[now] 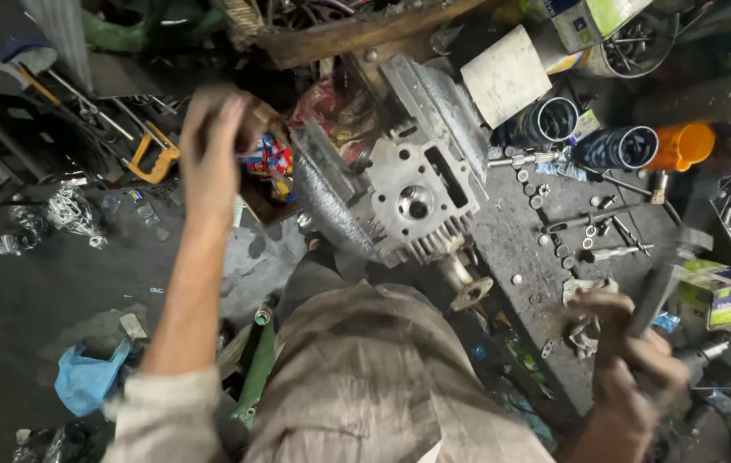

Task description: The person works on a small engine cylinder head, repeatedly inserting and removing a valve guide tool, tapping it with a hammer, and wiping the head with a rag. The person also handles small metal parts and a bottle of oil on a cluttered workbench.

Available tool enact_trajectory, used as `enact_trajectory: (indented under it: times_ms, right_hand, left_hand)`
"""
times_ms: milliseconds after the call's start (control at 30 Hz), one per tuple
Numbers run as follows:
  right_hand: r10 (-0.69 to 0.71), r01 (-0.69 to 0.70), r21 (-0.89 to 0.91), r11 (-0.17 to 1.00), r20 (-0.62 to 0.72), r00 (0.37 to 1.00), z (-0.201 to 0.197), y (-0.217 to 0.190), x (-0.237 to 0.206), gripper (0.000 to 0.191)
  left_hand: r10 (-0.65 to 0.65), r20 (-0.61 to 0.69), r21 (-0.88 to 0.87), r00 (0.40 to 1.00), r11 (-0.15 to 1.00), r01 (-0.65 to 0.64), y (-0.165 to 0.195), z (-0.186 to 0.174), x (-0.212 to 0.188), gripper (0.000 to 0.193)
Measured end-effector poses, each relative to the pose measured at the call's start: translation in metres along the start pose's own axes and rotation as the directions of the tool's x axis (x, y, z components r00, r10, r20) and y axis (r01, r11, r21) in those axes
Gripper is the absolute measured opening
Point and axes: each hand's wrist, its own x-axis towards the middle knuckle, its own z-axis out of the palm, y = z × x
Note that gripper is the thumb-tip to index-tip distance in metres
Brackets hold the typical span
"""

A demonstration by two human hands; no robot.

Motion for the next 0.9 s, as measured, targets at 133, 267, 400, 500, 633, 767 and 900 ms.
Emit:
enact_trajectory:
  times_ms: [133,267,400,500,633,767,900]
  right_hand:
    - [0.240,-0.202,0.169,0.965,-0.248,0.939,0.016,0.051,-0.007,0.056]
    - [0.179,-0.208,-0.118,0.971,-0.221,0.959,0.024,0.085,-0.003,0.027]
    - [0.276,-0.332,-0.187,0.924,-0.273,0.922,0.033,0.101,-0.007,0.050]
    - [0.371,-0.422,-0.141,0.896,-0.286,0.884,0.038,0.123,-0.019,0.055]
    - [0.463,-0.482,0.012,0.876,-0.302,0.834,0.029,0.153,-0.038,0.038]
    - [0.474,-0.483,0.028,0.875,-0.250,0.844,0.015,0.157,-0.052,0.028]
    - [0.557,-0.567,0.036,0.823,-0.251,0.792,0.008,0.139,-0.054,0.025]
  left_hand:
    - [-0.298,-0.172,0.383,0.939,0.858,0.343,-0.117,-0.088,-0.088,0.029]
    - [-0.744,-0.182,0.948,0.643,0.042,0.317,-0.160,-0.125,-0.205,0.040]
    - [-0.936,-0.240,0.919,0.258,-0.133,0.372,-0.168,-0.137,-0.286,0.046]
    - [-0.910,-0.235,0.873,0.340,-0.044,0.487,-0.175,-0.138,-0.302,0.042]
    - [-0.808,-0.235,0.832,0.541,0.121,0.542,-0.190,-0.139,-0.281,0.041]
    - [-0.653,-0.249,0.819,0.715,0.252,0.515,-0.189,-0.128,-0.244,0.032]
    - [-0.311,-0.274,0.770,0.910,0.497,0.401,-0.149,-0.086,-0.188,0.019]
